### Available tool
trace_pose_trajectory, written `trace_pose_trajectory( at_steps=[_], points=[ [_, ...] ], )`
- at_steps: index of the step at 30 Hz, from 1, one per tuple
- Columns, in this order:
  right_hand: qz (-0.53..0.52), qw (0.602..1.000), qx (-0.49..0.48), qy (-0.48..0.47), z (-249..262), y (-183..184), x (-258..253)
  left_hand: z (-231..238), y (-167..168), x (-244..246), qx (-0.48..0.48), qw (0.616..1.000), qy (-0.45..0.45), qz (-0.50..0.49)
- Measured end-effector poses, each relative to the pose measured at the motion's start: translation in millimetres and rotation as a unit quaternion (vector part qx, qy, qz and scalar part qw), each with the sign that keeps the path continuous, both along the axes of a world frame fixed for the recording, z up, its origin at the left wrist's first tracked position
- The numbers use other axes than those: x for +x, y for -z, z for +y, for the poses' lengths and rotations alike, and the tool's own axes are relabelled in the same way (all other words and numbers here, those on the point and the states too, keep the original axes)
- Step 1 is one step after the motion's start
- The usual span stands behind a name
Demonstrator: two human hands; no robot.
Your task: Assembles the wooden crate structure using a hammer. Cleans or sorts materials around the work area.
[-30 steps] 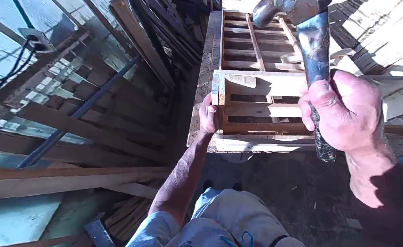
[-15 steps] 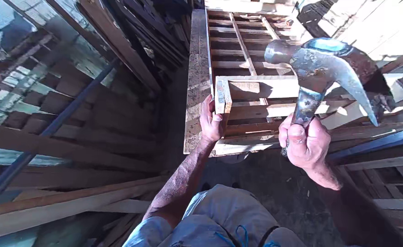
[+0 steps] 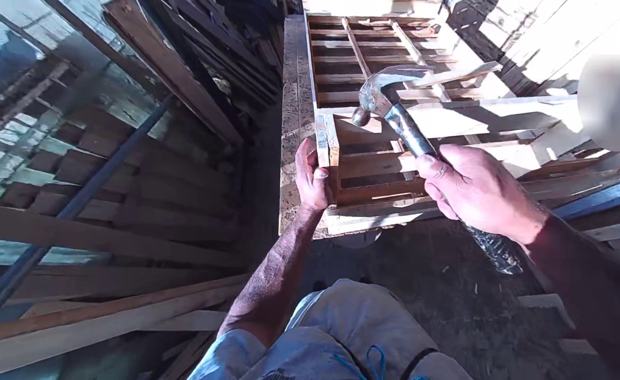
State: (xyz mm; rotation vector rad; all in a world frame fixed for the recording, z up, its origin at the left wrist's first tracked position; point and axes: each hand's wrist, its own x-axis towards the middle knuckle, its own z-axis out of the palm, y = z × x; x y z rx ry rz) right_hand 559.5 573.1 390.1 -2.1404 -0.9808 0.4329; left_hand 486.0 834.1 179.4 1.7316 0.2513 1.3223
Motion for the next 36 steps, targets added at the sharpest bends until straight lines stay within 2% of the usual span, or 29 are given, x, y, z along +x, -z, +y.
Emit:
trace_pose_trajectory(
  at_steps=[1,3,5,6,8,10,11,12,14,16,17,19,20,21,22,23,25,26,27,28,30,31,32,34,36],
  points=[
    [-0.018,0.999,0.035,0.0,-2.4,-20.9,-4.2,0.8,-1.5,2.2,-0.002,1.0,0.001,-0.006],
    [-0.08,0.979,0.186,-0.021,-7.7,-46.0,-10.6,-1.5,2.1,1.0,-0.009,1.0,0.004,-0.016],
    [-0.109,0.949,0.289,-0.054,-2.5,-44.8,-7.2,-3.2,1.8,3.4,-0.02,0.999,0.01,-0.026],
    [-0.114,0.953,0.275,-0.054,2.5,-33.4,-6.3,-3.4,1.6,3.7,-0.025,0.999,0.011,-0.03],
    [-0.054,0.994,0.094,-0.02,3.6,-0.7,-1.1,-3.3,2.5,0.8,-0.025,0.999,0.01,-0.024],
    [0.005,0.999,-0.043,-0.011,0.3,-2.5,4.0,-1.9,1.4,0.4,-0.016,1.0,0.007,-0.02],
    [-0.003,0.999,-0.038,-0.007,-2.6,-20.5,3.3,-0.3,-1.8,4.9,-0.012,0.999,0.011,-0.029],
    [-0.028,0.999,0.015,-0.006,-6.3,-36.3,-1.4,-1.5,-1.0,4.4,-0.014,0.999,0.011,-0.031],
    [-0.071,0.976,0.206,-0.03,-8.4,-55.1,-4.0,-3.4,1.7,3.0,-0.018,0.999,0.013,-0.037],
    [-0.099,0.94,0.323,-0.055,-0.9,-47.9,0.4,-3.8,1.7,4.7,-0.018,0.999,0.016,-0.043],
    [-0.103,0.943,0.313,-0.052,1.4,-32.3,1.4,-3.4,1.3,4.8,-0.015,0.999,0.012,-0.042],
    [-0.072,0.99,0.118,-0.015,-0.4,4.3,5.7,-2.7,2.2,3.6,-0.009,0.999,0.006,-0.033],
    [-0.046,0.999,0.02,-0.01,-0.6,12.0,8.7,-3.5,4.1,2.7,-0.011,1.0,0.002,-0.029],
    [-0.03,0.999,-0.035,-0.005,-0.2,8.1,7.7,-2.7,4.8,1.0,-0.011,1.0,0.004,-0.026],
    [-0.024,0.999,-0.032,0.005,-0.3,-6.3,5.8,0.1,1.2,4.4,-0.01,0.999,0.011,-0.032],
    [-0.036,0.999,0.019,0.012,-2.3,-18.3,0.9,0.5,0.6,4.3,-0.013,0.999,0.018,-0.035],
    [-0.085,0.981,0.175,0.005,-4.8,-32.5,-6.9,-2.2,3.4,3.1,-0.024,0.999,0.021,-0.041],
    [-0.096,0.968,0.234,-0.01,-2.5,-32.0,-7.0,-2.4,3.4,4.2,-0.025,0.999,0.02,-0.043],
    [-0.092,0.964,0.25,-0.017,0.3,-23.0,-6.0,-2.2,3.7,4.6,-0.024,0.999,0.017,-0.042],
    [-0.076,0.973,0.216,-0.015,1.8,-6.9,-3.7,-1.3,4.1,3.7,-0.021,0.999,0.014,-0.036],
    [-0.008,1.0,0.028,-0.003,-0.8,17.4,1.6,-2.1,6.0,0.9,-0.016,1.0,0.01,-0.023],
    [0.003,0.999,-0.033,-0.003,-0.2,15.5,3.1,-1.4,5.4,0.8,-0.01,1.0,0.009,-0.023],
    [0.008,0.999,-0.041,0.002,-0.2,3.2,2.1,1.2,2.5,3.6,-0.002,1.0,0.012,-0.028],
    [-0.032,0.997,0.064,0.02,-3.3,-20.9,-8.2,0.5,5.5,2.6,-0.002,0.999,0.014,-0.033],
    [-0.096,0.977,0.191,0.021,-2.0,-31.4,-10.9,-0.8,6.8,4.2,-0.005,0.999,0.015,-0.039]
  ],
)
